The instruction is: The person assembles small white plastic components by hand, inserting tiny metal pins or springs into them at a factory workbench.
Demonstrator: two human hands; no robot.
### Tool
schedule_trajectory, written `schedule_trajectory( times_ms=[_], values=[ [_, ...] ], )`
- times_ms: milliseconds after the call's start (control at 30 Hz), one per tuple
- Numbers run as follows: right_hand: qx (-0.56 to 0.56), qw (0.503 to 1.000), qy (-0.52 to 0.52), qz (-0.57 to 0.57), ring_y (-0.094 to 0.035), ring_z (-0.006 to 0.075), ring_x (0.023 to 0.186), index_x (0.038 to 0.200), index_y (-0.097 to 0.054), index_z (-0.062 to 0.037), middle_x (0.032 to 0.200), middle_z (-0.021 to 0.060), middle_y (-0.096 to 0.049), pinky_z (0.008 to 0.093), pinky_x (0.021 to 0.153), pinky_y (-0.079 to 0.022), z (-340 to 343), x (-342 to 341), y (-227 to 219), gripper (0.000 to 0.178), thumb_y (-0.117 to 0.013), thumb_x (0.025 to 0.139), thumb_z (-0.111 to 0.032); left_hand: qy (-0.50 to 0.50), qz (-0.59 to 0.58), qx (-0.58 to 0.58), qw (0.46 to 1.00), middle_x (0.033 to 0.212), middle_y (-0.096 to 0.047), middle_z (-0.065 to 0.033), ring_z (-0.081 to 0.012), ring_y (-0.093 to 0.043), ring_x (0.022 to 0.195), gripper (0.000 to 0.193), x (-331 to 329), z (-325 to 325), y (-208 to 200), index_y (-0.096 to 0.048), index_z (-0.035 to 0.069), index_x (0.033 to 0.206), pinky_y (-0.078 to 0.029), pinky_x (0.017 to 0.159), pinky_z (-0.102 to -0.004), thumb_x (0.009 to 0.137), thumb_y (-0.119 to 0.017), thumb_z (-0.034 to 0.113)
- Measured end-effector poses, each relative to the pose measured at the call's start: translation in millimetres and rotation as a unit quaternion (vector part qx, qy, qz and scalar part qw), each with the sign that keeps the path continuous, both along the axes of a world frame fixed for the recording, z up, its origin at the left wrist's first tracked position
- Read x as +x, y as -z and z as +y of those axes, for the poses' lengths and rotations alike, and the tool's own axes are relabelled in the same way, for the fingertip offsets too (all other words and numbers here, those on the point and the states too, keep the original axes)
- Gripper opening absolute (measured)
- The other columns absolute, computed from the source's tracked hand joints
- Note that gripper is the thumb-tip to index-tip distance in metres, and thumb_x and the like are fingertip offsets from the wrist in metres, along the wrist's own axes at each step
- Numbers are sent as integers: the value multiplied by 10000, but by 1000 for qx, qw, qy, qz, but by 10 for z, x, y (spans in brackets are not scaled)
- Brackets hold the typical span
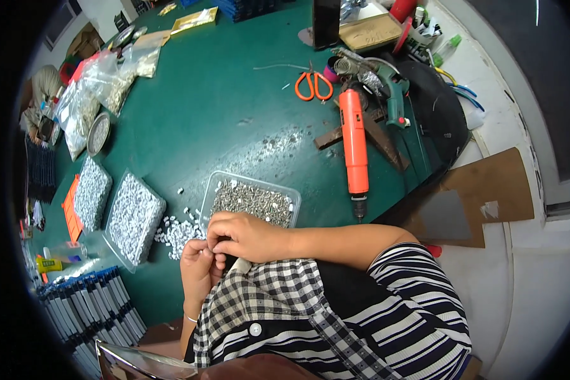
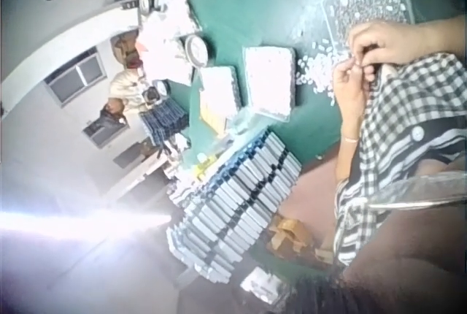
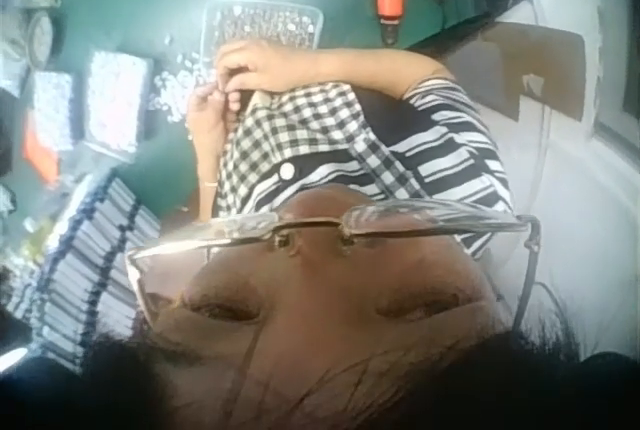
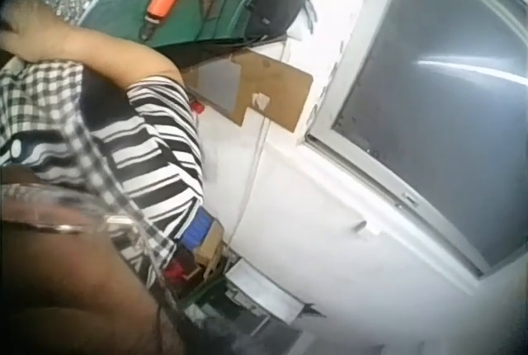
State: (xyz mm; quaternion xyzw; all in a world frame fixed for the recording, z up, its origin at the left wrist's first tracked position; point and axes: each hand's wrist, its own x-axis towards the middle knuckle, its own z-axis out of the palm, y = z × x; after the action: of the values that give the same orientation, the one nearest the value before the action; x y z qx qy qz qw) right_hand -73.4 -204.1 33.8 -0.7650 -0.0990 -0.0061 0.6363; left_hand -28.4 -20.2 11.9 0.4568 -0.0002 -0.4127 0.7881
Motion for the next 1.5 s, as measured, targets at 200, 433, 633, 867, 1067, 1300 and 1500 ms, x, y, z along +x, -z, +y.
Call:
schedule_trajectory(
  times_ms=[200,433,633,867,1067,1300,1500],
  values=[
    [58,995,-22,78,-579,155,780,919,-475,3,859,78,-540,276,696,-474,-6,-42,-48,157,-557,785,-1,19,-54,20,998,836,-587,-139,-194,-619,716,90,-68,40,-23,-505,-5,934,-537,630,-268,846,-519,-12],
    [206,958,-64,188,-578,120,768,920,-462,-16,847,59,-537,244,692,-470,2,28,-27,139,-543,809,9,21,-106,50,993,772,-584,-133,-172,-593,661,124,-34,-19,-95,-476,-21,976,-499,611,-271,854,-486,-1],
    [-224,970,27,-91,-540,224,841,866,-585,-43,889,78,-547,328,740,-432,-337,123,-62,179,-659,713,-94,-153,9,-24,988,884,-574,-117,-127,-549,636,184,181,156,-93,-448,20,1052,-465,559,-214,886,-489,88],
    [-430,896,-10,-108,-488,206,817,811,-588,-91,809,26,-502,338,722,-376,-243,71,77,101,-596,712,-106,-170,28,-30,985,961,-566,-141,-135,-553,650,176,118,168,-160,-443,30,1070,-463,550,-221,897,-415,49],
    [-385,916,33,-103,-490,207,821,785,-585,-87,836,30,-507,339,724,-373,-237,78,15,93,-603,694,-99,-37,46,-52,997,1026,-559,-196,-125,-566,605,158,52,70,-122,-421,52,1058,-441,467,-187,925,-413,137],
    [-399,907,-6,-132,-491,200,815,792,-591,-92,824,17,-512,329,731,-368,-199,61,82,114,-617,683,-111,-9,38,-69,997,746,-566,-88,-91,-491,528,212,26,72,-98,-485,41,924,-365,421,-166,928,-428,244],
    [-391,912,16,-120,-498,197,814,790,-592,-91,820,15,-522,330,730,-365,-197,77,39,120,-625,675,-90,-28,43,-14,999,814,-541,-19,-76,-462,638,270,16,58,-152,-535,-1,1110,-389,574,-180,919,-453,170]
  ],
)
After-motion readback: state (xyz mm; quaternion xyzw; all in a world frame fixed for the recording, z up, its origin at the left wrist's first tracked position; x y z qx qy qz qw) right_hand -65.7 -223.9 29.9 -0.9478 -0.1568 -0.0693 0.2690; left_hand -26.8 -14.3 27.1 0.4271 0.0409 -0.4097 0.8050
